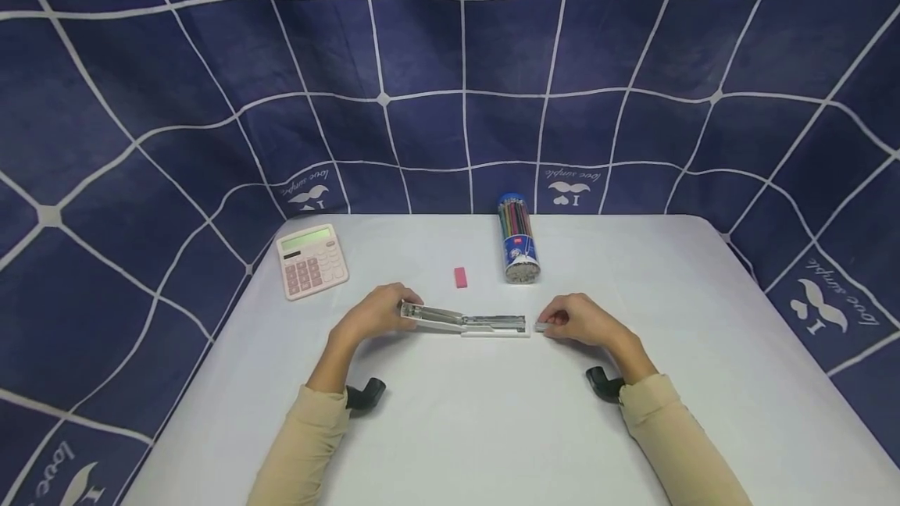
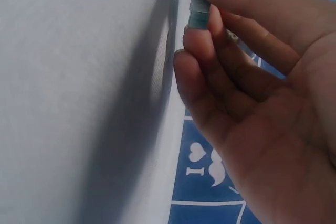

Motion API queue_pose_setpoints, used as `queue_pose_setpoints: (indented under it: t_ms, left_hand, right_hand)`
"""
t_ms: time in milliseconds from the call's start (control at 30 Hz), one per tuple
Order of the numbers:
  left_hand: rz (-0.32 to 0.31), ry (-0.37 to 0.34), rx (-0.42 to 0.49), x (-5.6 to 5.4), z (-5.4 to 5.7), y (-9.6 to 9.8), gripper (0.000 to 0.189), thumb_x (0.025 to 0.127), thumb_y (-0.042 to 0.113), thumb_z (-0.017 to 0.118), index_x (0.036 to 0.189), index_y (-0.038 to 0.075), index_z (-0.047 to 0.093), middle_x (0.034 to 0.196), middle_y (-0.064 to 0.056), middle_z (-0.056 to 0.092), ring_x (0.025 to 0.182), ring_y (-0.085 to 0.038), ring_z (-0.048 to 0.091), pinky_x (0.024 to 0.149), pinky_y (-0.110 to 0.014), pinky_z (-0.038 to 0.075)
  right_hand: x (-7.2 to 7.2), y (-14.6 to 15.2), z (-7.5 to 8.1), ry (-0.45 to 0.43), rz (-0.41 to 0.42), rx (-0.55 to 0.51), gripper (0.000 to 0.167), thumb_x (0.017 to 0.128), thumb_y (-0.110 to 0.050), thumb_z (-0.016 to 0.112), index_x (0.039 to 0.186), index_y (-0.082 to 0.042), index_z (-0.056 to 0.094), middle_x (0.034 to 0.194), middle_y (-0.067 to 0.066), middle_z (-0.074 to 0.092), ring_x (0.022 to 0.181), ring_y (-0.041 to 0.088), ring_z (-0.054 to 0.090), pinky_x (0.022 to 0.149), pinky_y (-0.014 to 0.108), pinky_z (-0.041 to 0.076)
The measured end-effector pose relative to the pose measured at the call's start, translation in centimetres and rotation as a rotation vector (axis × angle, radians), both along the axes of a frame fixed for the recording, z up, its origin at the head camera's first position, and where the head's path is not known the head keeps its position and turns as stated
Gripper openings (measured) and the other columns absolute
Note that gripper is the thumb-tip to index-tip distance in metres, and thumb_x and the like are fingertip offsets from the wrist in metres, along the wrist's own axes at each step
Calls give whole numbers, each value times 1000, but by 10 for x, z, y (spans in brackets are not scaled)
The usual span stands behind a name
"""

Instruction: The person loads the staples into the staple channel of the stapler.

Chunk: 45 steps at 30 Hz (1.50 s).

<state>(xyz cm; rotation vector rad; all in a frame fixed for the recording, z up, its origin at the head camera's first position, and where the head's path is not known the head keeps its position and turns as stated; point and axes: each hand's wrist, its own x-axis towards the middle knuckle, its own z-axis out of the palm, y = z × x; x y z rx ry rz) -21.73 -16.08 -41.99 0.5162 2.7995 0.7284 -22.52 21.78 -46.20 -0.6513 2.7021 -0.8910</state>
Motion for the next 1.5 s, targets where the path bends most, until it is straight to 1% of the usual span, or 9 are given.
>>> queue_pose_setpoints:
  t_ms: [300, 500, 633, 867, 1067, 1267, 1367, 1500]
  left_hand:
    - [-4, 15, -7, -3, -1, 1, 39, 76, 16, 79, 114, 9, 70, 103, -5, 69, 93, -20, 61, 91, -42, 51]
    - [2, 21, 1, -3, 0, 0, 38, 75, 16, 79, 112, 9, 71, 103, -5, 70, 91, -18, 61, 89, -41, 52]
    - [6, 33, 6, -2, 1, -1, 38, 75, 15, 80, 111, 9, 71, 102, -4, 70, 88, -17, 60, 87, -40, 52]
    - [1, 32, 12, -1, 0, 0, 38, 75, 16, 80, 111, 10, 71, 103, -4, 70, 90, -17, 61, 88, -40, 52]
    - [-10, 30, 15, -1, 0, 0, 37, 75, 15, 79, 111, 9, 71, 102, -5, 70, 88, -17, 59, 86, -39, 52]
    - [-4, 23, 14, -2, 0, -1, 37, 76, 15, 79, 112, 8, 71, 105, -6, 70, 89, -18, 59, 87, -40, 52]
    - [-2, 20, 12, -2, 0, -1, 38, 76, 16, 79, 112, 8, 71, 105, -6, 70, 90, -18, 60, 88, -40, 52]
    - [-9, 19, 14, -2, 0, -1, 38, 76, 16, 79, 112, 8, 71, 105, -6, 70, 90, -18, 60, 88, -40, 52]
  right_hand:
    - [0, 1, 8, 46, 26, -7, 15, 80, -9, 77, 95, -7, 75, 86, -2, 69, 76, 8, 56, 68, 21, 50]
    - [0, 2, 16, 62, 6, -17, 15, 80, -8, 76, 94, -7, 75, 86, -1, 69, 76, 11, 54, 68, 22, 48]
    - [-2, 3, 16, 68, 2, -13, 14, 80, -8, 76, 94, -8, 76, 85, -2, 68, 75, 10, 53, 67, 22, 47]
    - [-1, -1, 18, 73, 25, -40, 16, 80, -7, 75, 96, -7, 75, 88, 0, 70, 76, 9, 55, 69, 22, 49]
    - [-1, -8, 20, 123, 88, -61, 16, 79, -5, 75, 95, -5, 75, 88, 1, 71, 76, 6, 56, 69, 22, 50]
    - [-4, -19, 22, 135, 159, -74, 15, 80, -7, 75, 95, -6, 76, 88, 1, 71, 78, 6, 59, 73, 24, 53]
    - [-6, -23, 21, 143, 180, -68, 15, 80, -7, 74, 96, -6, 76, 90, 1, 71, 80, 7, 61, 75, 24, 53]
    - [-6, -28, 21, 145, 186, -68, 17, 79, -6, 74, 96, -6, 76, 90, 1, 72, 81, 7, 61, 77, 25, 54]
